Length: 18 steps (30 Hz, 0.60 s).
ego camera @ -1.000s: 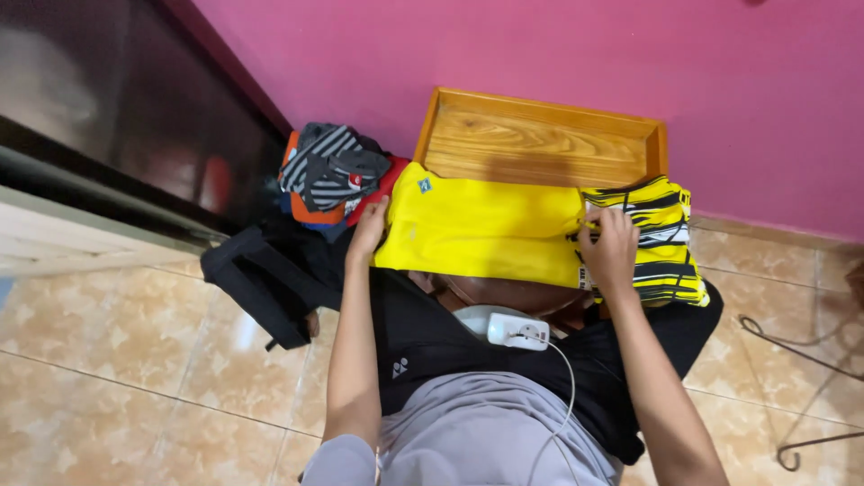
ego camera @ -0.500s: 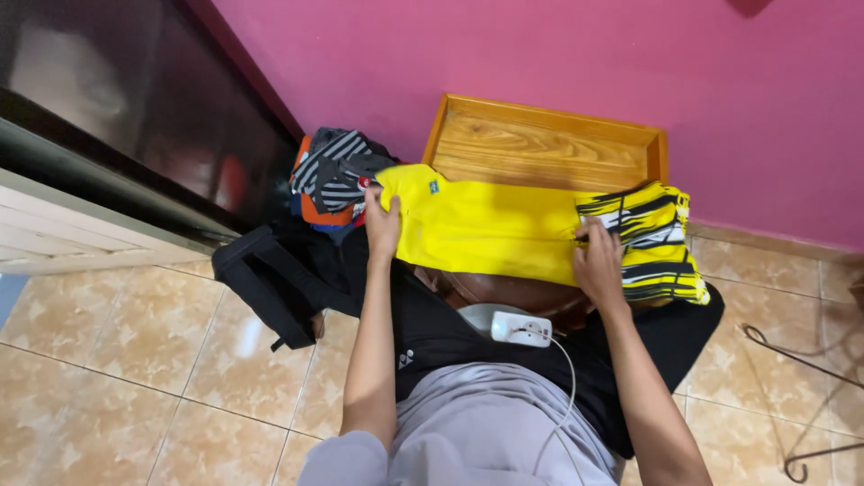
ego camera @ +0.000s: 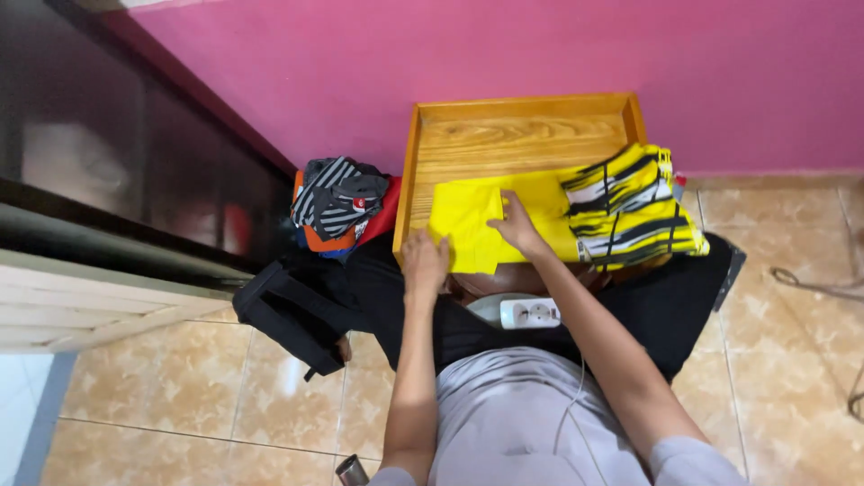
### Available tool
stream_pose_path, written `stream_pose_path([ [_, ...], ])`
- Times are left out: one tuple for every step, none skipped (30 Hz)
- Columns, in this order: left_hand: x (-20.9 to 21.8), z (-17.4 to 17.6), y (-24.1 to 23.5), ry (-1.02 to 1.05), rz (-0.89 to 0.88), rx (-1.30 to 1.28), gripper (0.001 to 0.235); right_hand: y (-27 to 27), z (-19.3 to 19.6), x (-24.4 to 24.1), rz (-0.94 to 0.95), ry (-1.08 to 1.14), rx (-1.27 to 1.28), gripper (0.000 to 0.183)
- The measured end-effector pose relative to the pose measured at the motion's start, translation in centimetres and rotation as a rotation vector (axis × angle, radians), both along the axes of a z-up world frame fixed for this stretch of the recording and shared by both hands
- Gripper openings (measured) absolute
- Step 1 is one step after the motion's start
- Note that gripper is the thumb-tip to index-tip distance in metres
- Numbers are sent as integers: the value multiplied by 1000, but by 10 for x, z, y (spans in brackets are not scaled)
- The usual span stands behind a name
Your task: The person is sitting on the floor and folding various items of clothing, including jerseys and pants, on a small wooden tray.
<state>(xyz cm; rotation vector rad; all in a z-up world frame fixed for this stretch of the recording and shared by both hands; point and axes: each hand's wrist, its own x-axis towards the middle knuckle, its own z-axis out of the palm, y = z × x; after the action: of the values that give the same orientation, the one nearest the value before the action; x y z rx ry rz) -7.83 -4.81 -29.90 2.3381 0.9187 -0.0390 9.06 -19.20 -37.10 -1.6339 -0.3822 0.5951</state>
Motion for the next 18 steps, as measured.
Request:
stream_pose_path([
  [-5, 0, 4, 3, -14, 2, 64, -3, 14, -4, -14, 3, 2, 80],
  [-11, 1, 8, 127, -13, -75, 72, -5, 27, -8, -24, -8, 37, 73],
  [-14, 2, 12, 245, -6, -152, 80, -6, 43, -8, -28, -25, 72, 67],
  [-11, -3, 15, 242, -15, -150, 80, -7, 54, -9, -36, -29, 72, 67],
  [-13, -11, 14, 260, -23, -190, 84, -11, 64, -12, -32, -66, 11, 65],
  [-15, -20, 13, 279, -31, -230, 87, -14, 73, -16, -27, -103, -50, 62],
  [-17, -23, 13, 282, -34, -234, 87, -20, 62, -13, -29, -99, -54, 62],
  [-20, -25, 14, 221, -35, -229, 76, -27, 52, -10, 11, -157, -176, 66],
  [-19, -27, 16, 155, -36, -221, 66, -31, 43, -3, 50, -220, -296, 72],
  [-20, -19, 19, 152, -38, -220, 66, -37, 56, -14, 47, -223, -296, 72],
  [-21, -12, 18, 98, -45, -213, 56, -46, 69, -26, 65, -298, -350, 70],
  [-23, -5, 18, 45, -51, -206, 49, -54, 82, -38, 84, -374, -404, 68],
  [-21, 30, 3, 46, -51, -213, 49, -60, 90, -48, 86, -372, -411, 68],
  [-20, 65, -11, -78, -59, -305, 48, -67, 99, -57, 126, -288, -310, 70],
  [-18, 102, -22, -203, -66, -390, 48, -70, 107, -66, 164, -205, -202, 72],
  [-14, 117, -39, -203, -64, -392, 48, -73, 118, -75, 165, -204, -204, 72],
  [-8, 132, -55, -285, -77, -425, 48, -75, 129, -82, 210, -190, -188, 88],
  [-3, 148, -71, -366, -91, -457, 48, -77, 140, -89, 255, -176, -173, 105],
])
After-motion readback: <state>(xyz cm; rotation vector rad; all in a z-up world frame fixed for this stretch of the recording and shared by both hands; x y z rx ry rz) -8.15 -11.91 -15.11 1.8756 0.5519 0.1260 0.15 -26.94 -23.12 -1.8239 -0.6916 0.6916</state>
